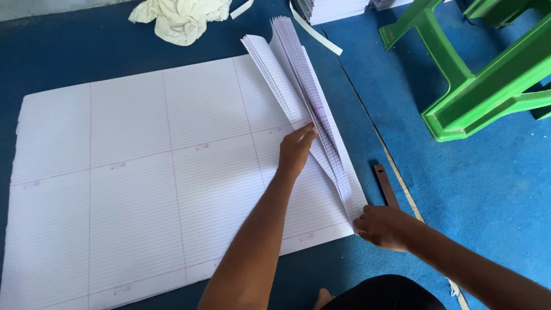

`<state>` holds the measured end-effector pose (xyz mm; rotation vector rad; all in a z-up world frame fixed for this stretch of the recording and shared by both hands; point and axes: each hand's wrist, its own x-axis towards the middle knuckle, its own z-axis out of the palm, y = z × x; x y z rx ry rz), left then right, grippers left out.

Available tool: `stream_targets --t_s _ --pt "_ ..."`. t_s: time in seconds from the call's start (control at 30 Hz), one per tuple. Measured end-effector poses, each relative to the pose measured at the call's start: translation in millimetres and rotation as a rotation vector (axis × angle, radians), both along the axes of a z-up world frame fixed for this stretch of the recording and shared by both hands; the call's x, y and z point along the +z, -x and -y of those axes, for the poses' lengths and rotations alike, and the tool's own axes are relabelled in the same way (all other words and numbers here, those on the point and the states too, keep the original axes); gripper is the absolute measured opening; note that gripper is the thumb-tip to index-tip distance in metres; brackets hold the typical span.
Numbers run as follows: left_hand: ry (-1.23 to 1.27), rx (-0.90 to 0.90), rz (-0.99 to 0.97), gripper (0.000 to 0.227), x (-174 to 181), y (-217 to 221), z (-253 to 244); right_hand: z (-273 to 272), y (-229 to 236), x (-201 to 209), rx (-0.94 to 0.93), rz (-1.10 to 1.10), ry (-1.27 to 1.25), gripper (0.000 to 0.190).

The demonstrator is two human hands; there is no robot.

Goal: The person folds large sheets of lined paper in half and then in half again, using a small wooden block to press and sharpen the creases. The folded sheets are stacked to the left side of the workspace.

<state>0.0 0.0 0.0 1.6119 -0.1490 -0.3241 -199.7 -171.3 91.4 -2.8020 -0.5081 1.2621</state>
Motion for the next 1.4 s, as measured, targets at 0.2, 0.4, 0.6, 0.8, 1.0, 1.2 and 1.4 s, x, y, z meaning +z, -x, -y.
stream_targets --t_s 0.2,0.4,0.6,0.8,1.0,1.2,1.4 --pt "0.017 -0.014 -0.066 0.074 41.2 12.8 -3.7 -0.5 0.7 -1.4 0.063 0.032 0.025 0.032" --pt "0.109 -0.013 -0.044 0.066 30.7 10.9 -3.5 -0.2 1.1 -2.1 0.093 0.055 0.006 0.031" --pt "0.084 -0.005 -0.055 0.059 32.4 11.8 -5.7 -0.7 0.3 -0.1 0.047 0.019 0.046 0.031" --pt "-0.257 -0.029 -0.094 0.091 56.8 26.8 -13.2 0.5 1.0 -1.3 0.088 0.057 -0.014 0.03" --pt "-0.132 -0.01 0.203 0.06 43.8 26.8 -6.5 0.1 0.3 -1.7 0.046 0.024 0.017 0.029" --pt "-0.047 0.016 0.11 0.049 24.3 18.8 -1.8 -1.4 0.1 1.1 0.032 0.034 -0.001 0.029" --pt "0.005 0.005 0.131 0.057 27.6 19.3 -2.9 -0.2 0.2 -1.9 0.045 0.034 -0.004 0.031"
